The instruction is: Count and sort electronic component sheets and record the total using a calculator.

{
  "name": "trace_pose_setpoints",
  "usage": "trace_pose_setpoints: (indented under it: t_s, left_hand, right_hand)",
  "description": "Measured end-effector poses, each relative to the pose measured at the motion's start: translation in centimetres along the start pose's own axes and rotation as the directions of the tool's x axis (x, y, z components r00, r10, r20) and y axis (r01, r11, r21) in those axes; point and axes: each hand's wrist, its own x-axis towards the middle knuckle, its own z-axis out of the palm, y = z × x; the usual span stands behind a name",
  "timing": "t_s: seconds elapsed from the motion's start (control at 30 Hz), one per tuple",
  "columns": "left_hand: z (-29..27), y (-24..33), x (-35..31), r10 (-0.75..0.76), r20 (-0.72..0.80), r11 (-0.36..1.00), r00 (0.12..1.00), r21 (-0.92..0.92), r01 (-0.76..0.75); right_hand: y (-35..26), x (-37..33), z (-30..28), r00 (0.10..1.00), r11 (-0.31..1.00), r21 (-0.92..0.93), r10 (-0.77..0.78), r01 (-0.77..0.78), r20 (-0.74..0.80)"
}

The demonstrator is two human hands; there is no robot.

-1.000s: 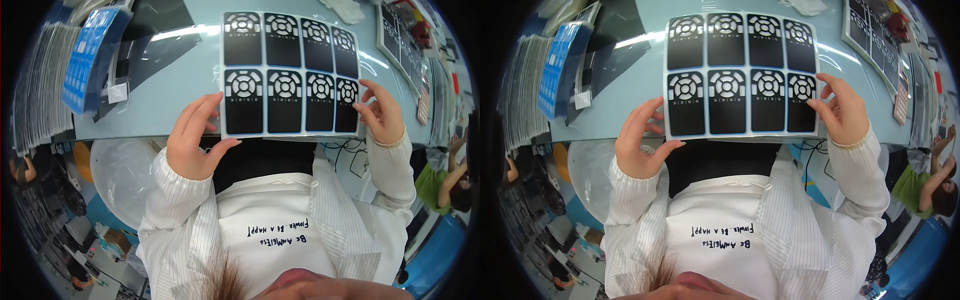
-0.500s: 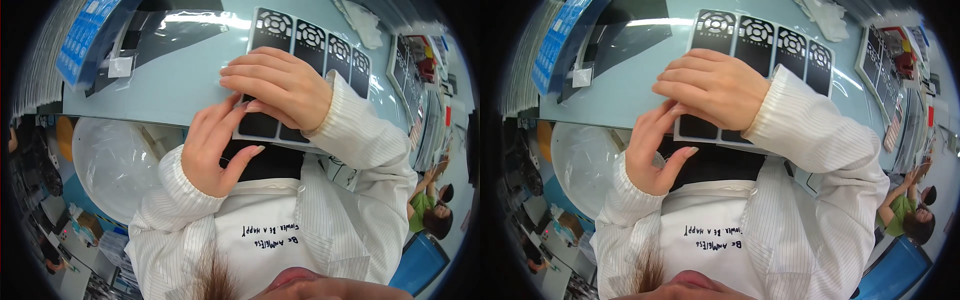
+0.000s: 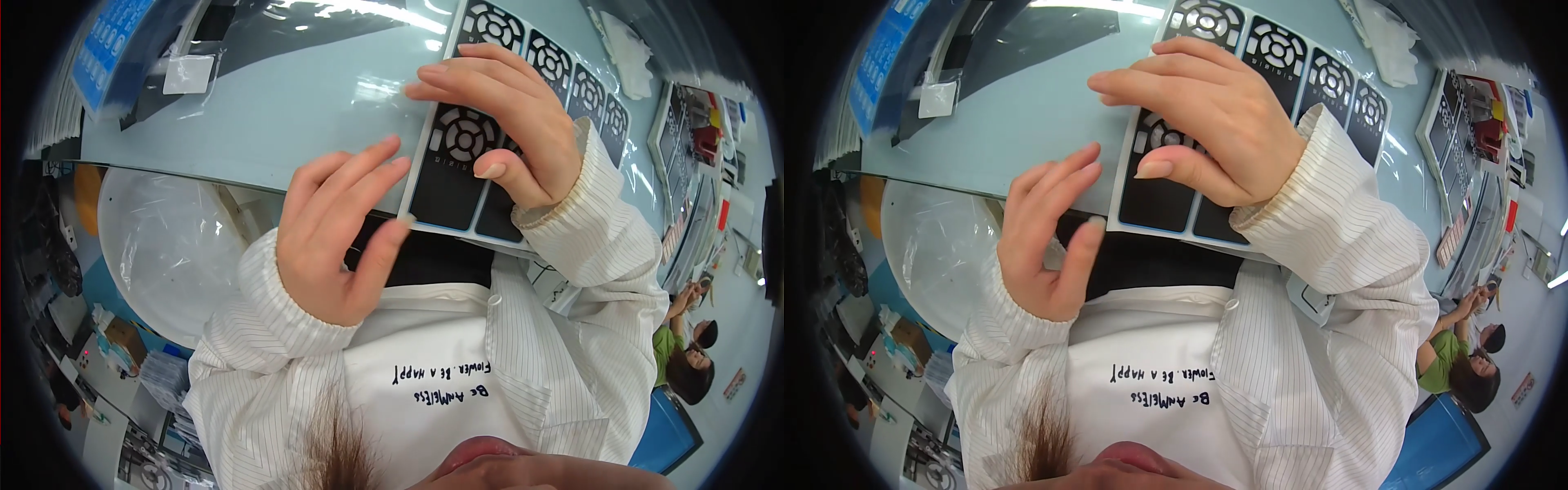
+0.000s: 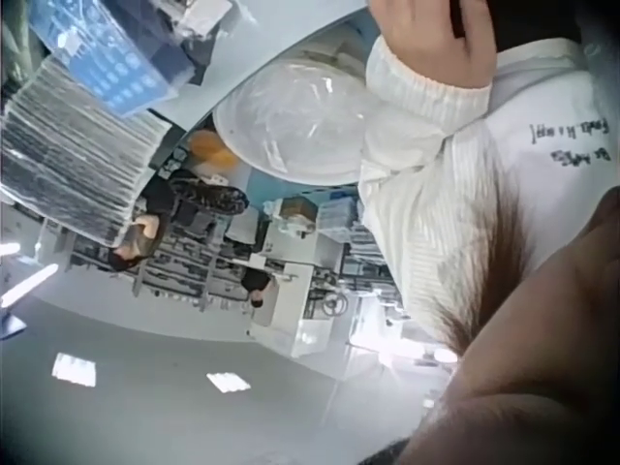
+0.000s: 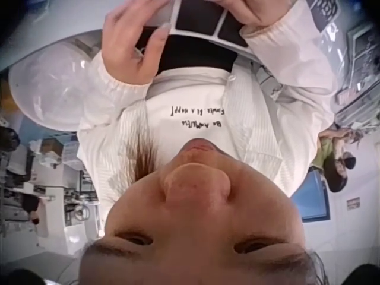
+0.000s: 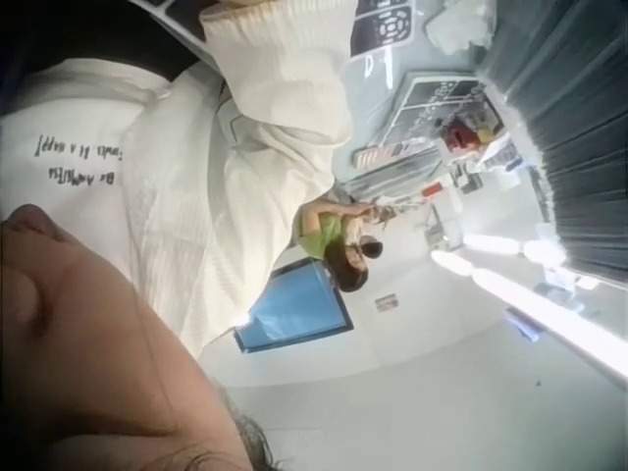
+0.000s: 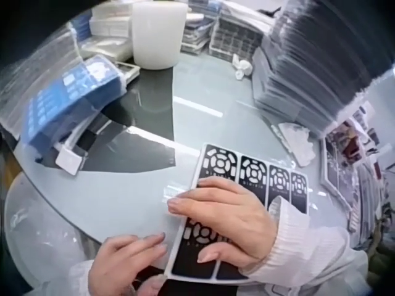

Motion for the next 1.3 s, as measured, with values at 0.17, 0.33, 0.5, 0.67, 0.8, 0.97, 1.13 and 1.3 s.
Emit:
trace_pose_setpoints:
  t_s: [0.17,0.33,0.5,0.67,0.8,0.97,1.13,1.3]
  left_hand:
    - [-0.2,-0.5,-0.6,0.026,0.046,0.998,0.999,-0.053,-0.023]
    - [-0.5,-0.9,-0.5,0.006,0.024,0.997,1.000,-0.077,-0.004]
    - [-0.4,-1.3,-0.9,0.039,0.037,0.994,0.999,-0.099,-0.035]
    - [0.0,-0.9,-1.1,0.044,0.045,0.998,0.998,-0.051,-0.042]
    - [0.2,-1.0,-1.3,0.109,0.053,0.994,0.993,0.008,-0.110]
    - [-0.1,-0.4,-1.6,0.123,0.089,0.992,0.988,-0.002,-0.123]
    - [-0.4,0.1,-1.5,0.075,0.140,0.997,0.987,-0.002,-0.075]
    - [0.0,1.0,-1.2,0.073,0.142,0.976,0.987,0.194,-0.100]
  right_hand:
    - [0.1,0.0,-0.6,0.993,0.998,-0.044,-0.042,0.047,0.113]
    - [-0.3,0.2,-1.3,0.993,0.995,-0.097,-0.024,0.035,0.116]
    - [-0.5,-0.2,-1.3,0.994,0.994,-0.084,-0.058,0.066,0.090]
    - [0.2,0.1,-0.8,0.995,0.995,-0.046,-0.084,0.086,0.044]
    - [-0.5,0.2,-0.8,0.978,0.985,-0.115,-0.107,0.129,0.180]
    - [-0.8,0.1,-0.6,0.979,0.988,-0.087,-0.114,0.130,0.168]
    - [-0.9,0.3,-0.7,0.976,0.986,-0.081,-0.133,0.148,0.171]
    - [-0.6,0.3,-0.4,0.981,0.989,-0.052,-0.128,0.137,0.146]
